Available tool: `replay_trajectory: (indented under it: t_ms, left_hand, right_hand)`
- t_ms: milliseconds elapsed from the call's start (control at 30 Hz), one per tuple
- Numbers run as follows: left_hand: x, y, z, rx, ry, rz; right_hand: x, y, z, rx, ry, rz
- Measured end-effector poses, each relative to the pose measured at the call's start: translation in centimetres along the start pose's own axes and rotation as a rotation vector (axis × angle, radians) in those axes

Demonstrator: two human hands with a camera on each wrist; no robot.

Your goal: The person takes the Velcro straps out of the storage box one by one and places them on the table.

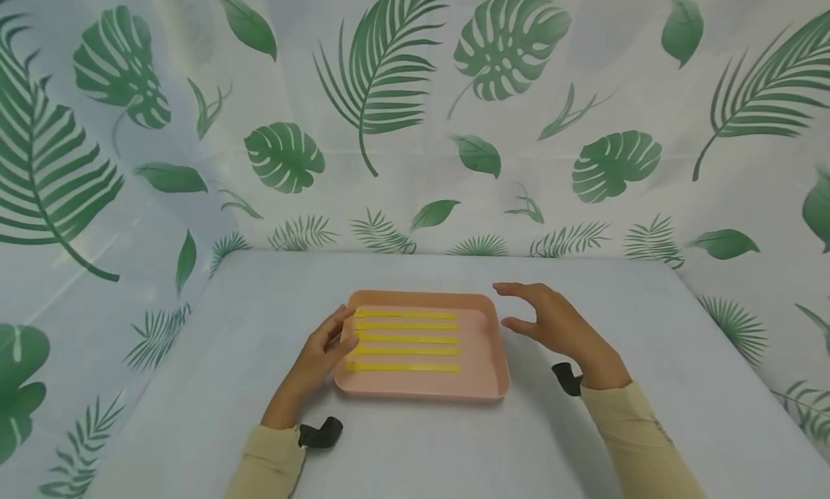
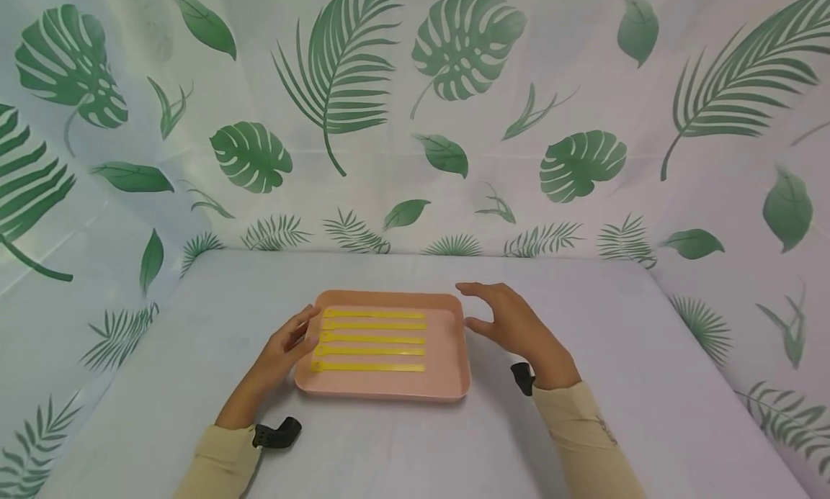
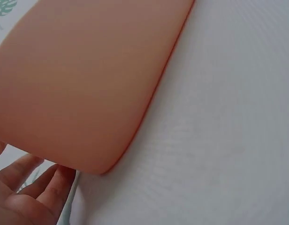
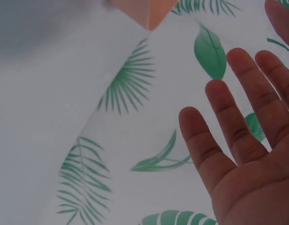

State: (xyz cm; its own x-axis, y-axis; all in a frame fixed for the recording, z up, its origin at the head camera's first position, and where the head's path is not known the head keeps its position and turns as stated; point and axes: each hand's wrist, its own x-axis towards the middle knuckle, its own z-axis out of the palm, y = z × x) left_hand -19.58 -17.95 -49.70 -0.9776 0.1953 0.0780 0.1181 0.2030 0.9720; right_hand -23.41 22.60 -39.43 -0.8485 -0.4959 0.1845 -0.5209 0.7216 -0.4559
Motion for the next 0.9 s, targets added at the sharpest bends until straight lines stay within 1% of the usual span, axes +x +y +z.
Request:
replay_trajectory:
  t_ms: [100, 233, 333, 400, 533, 633, 900]
  left_hand:
    - [0.2, -0.5, 0.1, -0.017, 0.028, -0.013]
    - [0.4, -1.0, 0.2, -0.037, 0.043, -0.012]
    - [0.4, -1.3, 0.2, -0.049, 0.038, -0.003]
    - [0.4, -1.5, 0.1, -0.054, 0.037, -0.014]
    - [0.4, -1.8, 0.0, -0.059, 0.034, -0.039]
    - [0.4, -1.9, -0.2, -0.069, 0.028, -0.045]
    - [0.5, -1.9, -0.3, -0.089, 0.042, -0.061]
  right_hand:
    - [0.8, 0.0, 0.1, 0.042, -0.032, -0.024]
    - [1.9, -0.1, 0.4, 0.108, -0.077, -0.057]
    - [2.9, -0.3, 0.7, 0.156, -0.109, -0.097]
    - [3.6, -0.4, 1.0, 0.197, -0.136, -0.112]
    - [4.8, -0.6, 1.8, 0.26, -0.208, -0.108]
    - [5.5, -0.7, 2.5, 0.283, -0.262, -0.101]
    - [7.4, -1.1, 4.3, 0.347, -0.369, -0.173]
